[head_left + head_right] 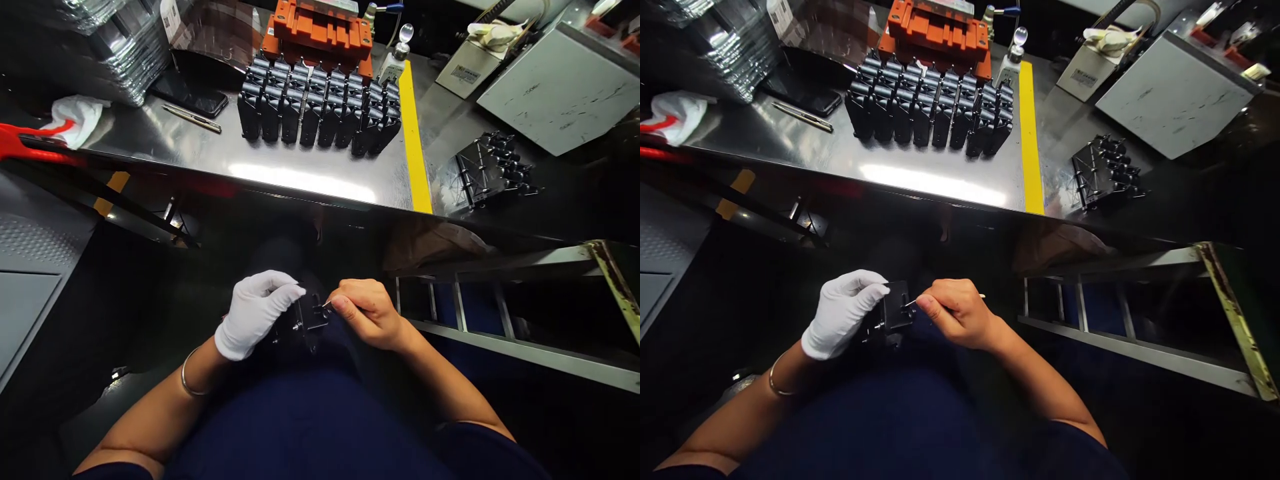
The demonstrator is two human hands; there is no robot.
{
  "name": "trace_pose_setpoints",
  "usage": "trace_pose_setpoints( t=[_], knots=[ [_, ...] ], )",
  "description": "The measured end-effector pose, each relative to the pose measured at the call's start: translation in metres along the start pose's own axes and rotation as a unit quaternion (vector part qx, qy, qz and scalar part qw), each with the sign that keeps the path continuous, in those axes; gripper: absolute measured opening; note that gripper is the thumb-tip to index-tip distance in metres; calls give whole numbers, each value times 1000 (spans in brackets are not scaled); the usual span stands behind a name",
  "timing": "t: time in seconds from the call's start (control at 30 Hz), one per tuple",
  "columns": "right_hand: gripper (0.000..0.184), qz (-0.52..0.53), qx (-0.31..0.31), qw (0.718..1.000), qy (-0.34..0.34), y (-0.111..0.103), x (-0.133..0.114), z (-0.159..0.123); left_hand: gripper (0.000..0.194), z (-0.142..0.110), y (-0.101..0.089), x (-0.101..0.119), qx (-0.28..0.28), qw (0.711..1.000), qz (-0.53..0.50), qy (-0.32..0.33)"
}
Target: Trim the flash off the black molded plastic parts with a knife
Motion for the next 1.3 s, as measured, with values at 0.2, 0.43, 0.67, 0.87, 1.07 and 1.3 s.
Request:
trace_pose_setpoints(
  t=[0.2,0.43,0.67,0.87,1.07,1.3],
  knots=[
    [24,-65,15,997,-36,3,-2,3,13,-1,0,-5,2,1000,6,3],
    [27,-35,-25,999,-4,1,0,1,12,-1,1,0,-10,1000,2,10],
    [36,230,-261,936,47,-8,-1,-2,8,-3,-3,18,-89,988,50,117],
    [40,-28,-119,992,-14,-5,-7,3,8,2,-6,17,-69,987,67,126],
    [51,-124,-138,982,-34,-1,-6,5,9,1,-3,17,-57,991,65,105],
    [56,-225,-95,968,-59,1,-9,6,14,3,0,4,-1,999,42,34]
  ],
)
Point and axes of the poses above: each hand's wrist, its own z-axis towards the middle knuckle, its own y-axis out of the palm, x = y × z, the point moved 2 cm from there along z, towards the middle knuckle, and after that the axes turned 8 degrees about z, right-handed, at the moved point
